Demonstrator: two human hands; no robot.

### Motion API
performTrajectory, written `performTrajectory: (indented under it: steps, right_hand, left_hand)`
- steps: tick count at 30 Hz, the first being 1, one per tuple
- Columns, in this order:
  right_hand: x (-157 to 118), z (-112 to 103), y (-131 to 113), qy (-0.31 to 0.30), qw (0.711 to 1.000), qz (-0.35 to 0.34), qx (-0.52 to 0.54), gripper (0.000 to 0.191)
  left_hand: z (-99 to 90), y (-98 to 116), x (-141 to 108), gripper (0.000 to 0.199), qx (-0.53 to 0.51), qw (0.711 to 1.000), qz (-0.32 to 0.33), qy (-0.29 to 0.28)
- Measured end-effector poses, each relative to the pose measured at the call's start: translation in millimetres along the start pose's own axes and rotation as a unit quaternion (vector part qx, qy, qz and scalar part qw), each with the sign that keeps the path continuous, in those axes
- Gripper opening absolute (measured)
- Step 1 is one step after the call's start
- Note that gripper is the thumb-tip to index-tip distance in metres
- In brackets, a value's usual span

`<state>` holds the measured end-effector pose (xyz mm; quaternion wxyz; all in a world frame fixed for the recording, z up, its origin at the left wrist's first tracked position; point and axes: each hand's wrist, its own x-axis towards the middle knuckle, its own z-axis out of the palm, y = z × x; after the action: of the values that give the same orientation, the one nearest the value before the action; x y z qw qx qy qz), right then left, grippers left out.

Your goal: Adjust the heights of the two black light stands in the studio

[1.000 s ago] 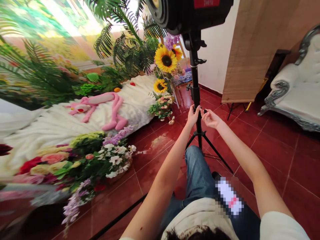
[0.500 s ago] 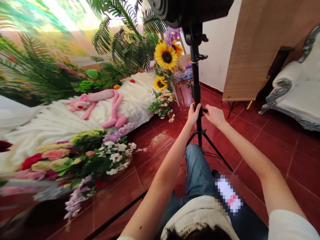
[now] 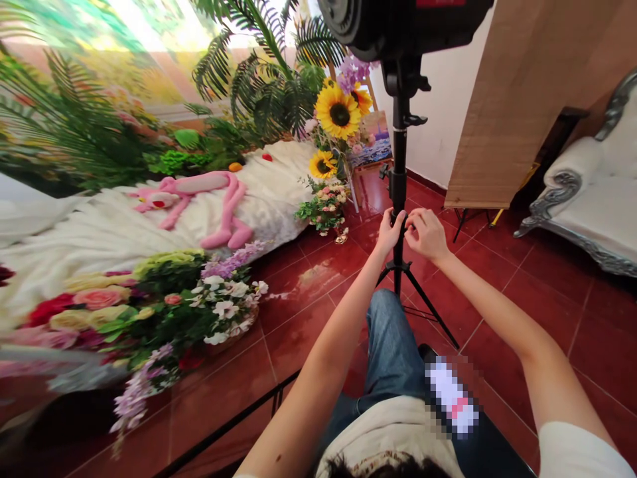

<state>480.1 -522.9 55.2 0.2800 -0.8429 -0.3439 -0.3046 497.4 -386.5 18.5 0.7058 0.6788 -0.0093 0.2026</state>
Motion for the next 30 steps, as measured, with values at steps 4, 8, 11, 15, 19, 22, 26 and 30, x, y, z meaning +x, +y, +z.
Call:
performTrajectory:
  steps: [4,8,11,15,19,22,26,30]
  right_hand:
    - [35.4,18.3,-4.4,0.056,0.985,0.158,0.045,0.048]
    - [71.2,38.3,0.8,-0.074,0.953,0.27,0.113,0.04]
    - [85.3,45.1,1.1,-0.115,0.925,0.328,0.154,0.022]
    - [94.9,48.7,-9.6,-0.007,0.922,0.328,0.207,0.025]
    - [112.7,52.2,-24.2,0.114,0.898,0.332,0.267,0.027]
    - [129.5,49.7,-28.8,0.139,0.884,0.337,0.292,0.031]
    - [152.1,37.5,-24.9,0.115,0.878,0.315,0.343,0.035]
    - [177.3,19.7,-20.1,0.066,0.877,0.271,0.392,0.035]
  left_hand:
    - [2.1,-8.3,2.5,0.032,-0.011,1.0,0.005,-0.008]
    - [3.2,-13.4,4.6,0.043,-0.017,0.999,0.031,-0.009]
    - [2.3,-14.3,4.8,0.052,-0.005,0.999,0.035,-0.014]
    - [1.3,-13.2,3.7,0.044,-0.006,1.0,0.003,-0.015]
    - [0.6,-10.2,2.5,0.035,-0.009,1.0,0.006,-0.019]
    - [0.5,-6.2,0.8,0.034,-0.009,1.0,0.012,-0.023]
    - [2.0,-0.1,-2.8,0.039,-0.018,0.999,-0.005,-0.028]
    - [3.5,2.1,-5.1,0.041,-0.018,0.999,-0.004,-0.026]
